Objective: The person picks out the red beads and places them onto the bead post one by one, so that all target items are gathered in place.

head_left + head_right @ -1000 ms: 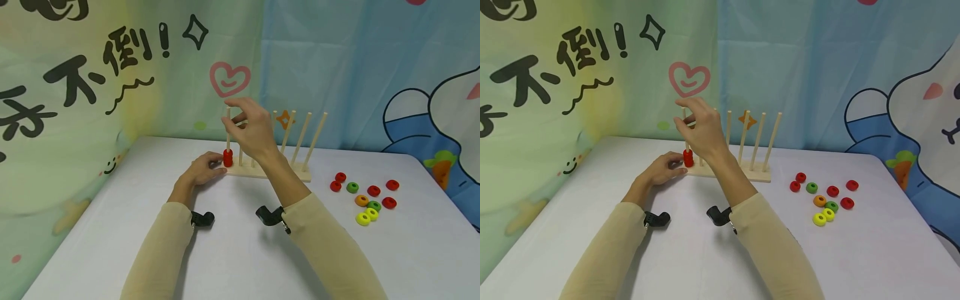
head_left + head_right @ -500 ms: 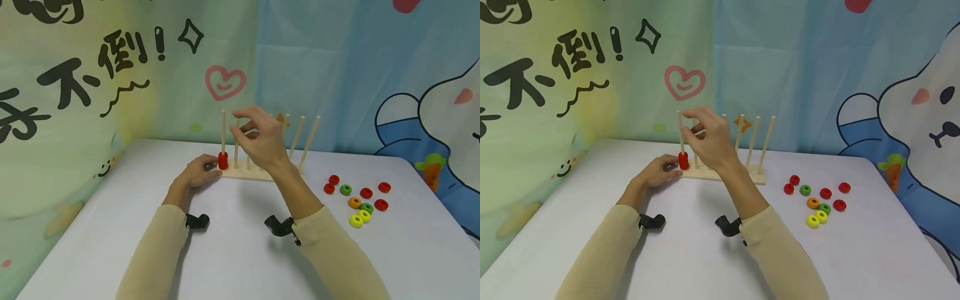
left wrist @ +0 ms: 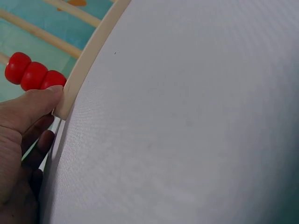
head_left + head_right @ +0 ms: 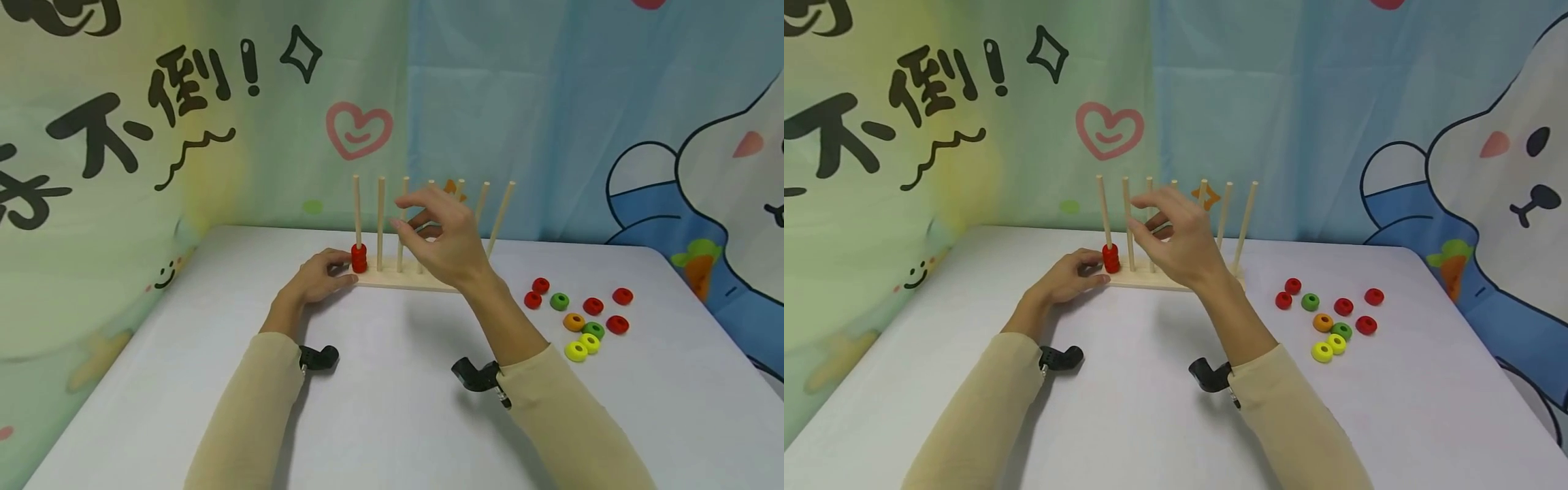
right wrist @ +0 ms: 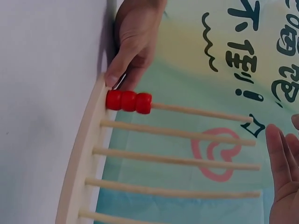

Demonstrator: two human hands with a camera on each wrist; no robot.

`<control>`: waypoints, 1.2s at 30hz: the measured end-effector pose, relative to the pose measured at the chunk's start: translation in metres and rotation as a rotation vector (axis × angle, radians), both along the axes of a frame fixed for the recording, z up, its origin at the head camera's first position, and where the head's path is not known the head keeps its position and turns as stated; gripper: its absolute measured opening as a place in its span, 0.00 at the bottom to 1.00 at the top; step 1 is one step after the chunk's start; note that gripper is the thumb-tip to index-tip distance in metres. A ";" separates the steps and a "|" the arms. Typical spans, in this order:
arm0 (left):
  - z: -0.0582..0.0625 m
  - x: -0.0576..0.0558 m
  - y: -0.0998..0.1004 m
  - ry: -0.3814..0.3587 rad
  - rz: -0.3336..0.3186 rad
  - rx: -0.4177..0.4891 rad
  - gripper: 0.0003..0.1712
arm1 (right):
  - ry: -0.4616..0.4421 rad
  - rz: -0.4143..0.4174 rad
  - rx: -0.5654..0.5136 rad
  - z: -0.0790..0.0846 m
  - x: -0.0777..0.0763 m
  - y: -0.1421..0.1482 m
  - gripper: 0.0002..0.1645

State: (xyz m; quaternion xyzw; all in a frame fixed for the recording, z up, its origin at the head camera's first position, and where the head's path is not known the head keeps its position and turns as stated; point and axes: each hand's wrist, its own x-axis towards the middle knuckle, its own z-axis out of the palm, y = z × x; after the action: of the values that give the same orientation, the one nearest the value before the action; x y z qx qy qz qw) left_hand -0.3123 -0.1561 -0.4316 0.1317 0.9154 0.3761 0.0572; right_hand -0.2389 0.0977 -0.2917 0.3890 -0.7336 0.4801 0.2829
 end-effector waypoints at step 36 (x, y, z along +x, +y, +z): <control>0.003 0.003 0.001 -0.007 0.010 -0.016 0.31 | 0.065 -0.072 0.129 -0.027 0.014 0.090 0.19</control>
State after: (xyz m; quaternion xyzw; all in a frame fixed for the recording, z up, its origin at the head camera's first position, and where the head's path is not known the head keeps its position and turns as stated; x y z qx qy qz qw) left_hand -0.3092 -0.1547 -0.4289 0.1253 0.9189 0.3693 0.0596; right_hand -0.2248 0.1876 -0.3192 0.3950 -0.7670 0.4085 0.2981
